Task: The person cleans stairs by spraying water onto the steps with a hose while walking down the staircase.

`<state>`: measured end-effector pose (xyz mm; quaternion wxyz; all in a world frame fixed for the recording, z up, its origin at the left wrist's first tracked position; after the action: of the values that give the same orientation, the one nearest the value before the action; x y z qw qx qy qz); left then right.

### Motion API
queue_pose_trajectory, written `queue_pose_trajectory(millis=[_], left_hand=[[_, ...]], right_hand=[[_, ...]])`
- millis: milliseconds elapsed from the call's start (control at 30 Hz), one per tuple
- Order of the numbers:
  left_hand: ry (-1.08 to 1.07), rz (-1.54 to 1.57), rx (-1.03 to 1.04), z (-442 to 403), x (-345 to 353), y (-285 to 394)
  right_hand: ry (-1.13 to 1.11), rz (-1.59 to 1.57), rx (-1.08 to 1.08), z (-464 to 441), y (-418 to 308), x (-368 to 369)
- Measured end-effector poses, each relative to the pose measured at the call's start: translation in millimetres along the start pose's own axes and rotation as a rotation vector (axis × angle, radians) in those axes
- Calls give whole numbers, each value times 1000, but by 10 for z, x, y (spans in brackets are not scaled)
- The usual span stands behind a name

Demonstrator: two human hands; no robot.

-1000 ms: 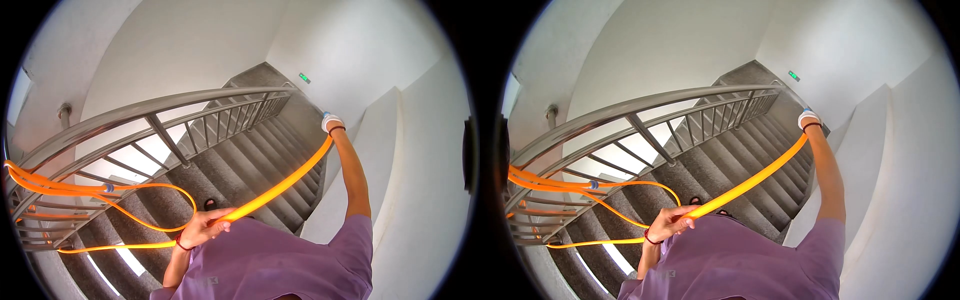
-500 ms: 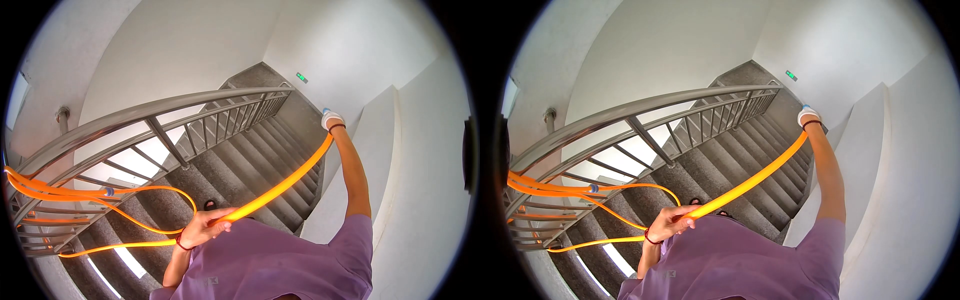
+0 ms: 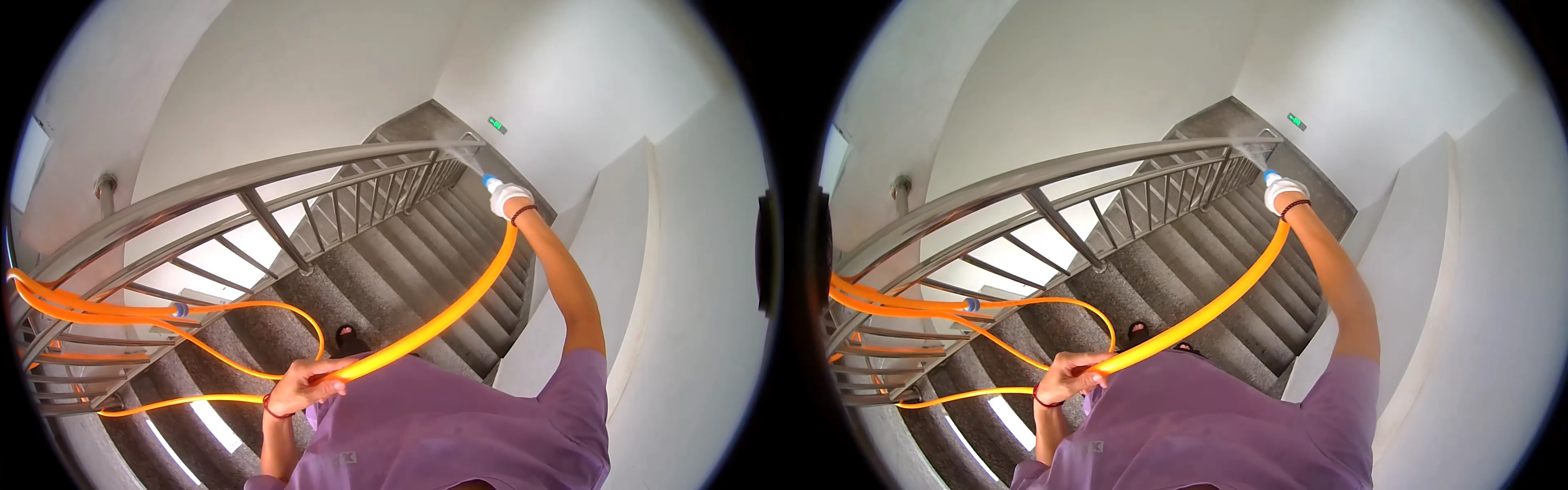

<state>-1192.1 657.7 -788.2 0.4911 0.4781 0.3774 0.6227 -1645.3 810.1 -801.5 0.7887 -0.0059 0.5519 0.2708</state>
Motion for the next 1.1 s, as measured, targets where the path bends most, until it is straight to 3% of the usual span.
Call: queue_pose_trajectory(millis=[200,333,433,600,1100], left_hand=[[-30,-17,50,278,-57,20],[0,36,45,368,-34,-37],[136,-41,-96,245,-10,-232],[121,-39,-70,-47,223,-200],[49,-175,-23,-381,514,40]], right_hand=[[5,-3,-181,276,-442,213],[-111,-49,-273,510,-555,360],[-106,-83,-85,-9,-194,730],[-146,-54,54,-157,307,789],[-105,-19,189,-23,1018,653]])
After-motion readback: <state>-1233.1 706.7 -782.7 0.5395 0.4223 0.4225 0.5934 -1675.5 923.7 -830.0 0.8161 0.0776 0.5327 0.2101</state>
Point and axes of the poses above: each hand's wrist, its own z-axis away from the middle knuckle, its own x-axis out of the palm, y = z × x, the point moved 8 cm from there along -z, towards the middle knuckle, and after that the axes turned 3 degrees about -x, right-handed, at the moved point
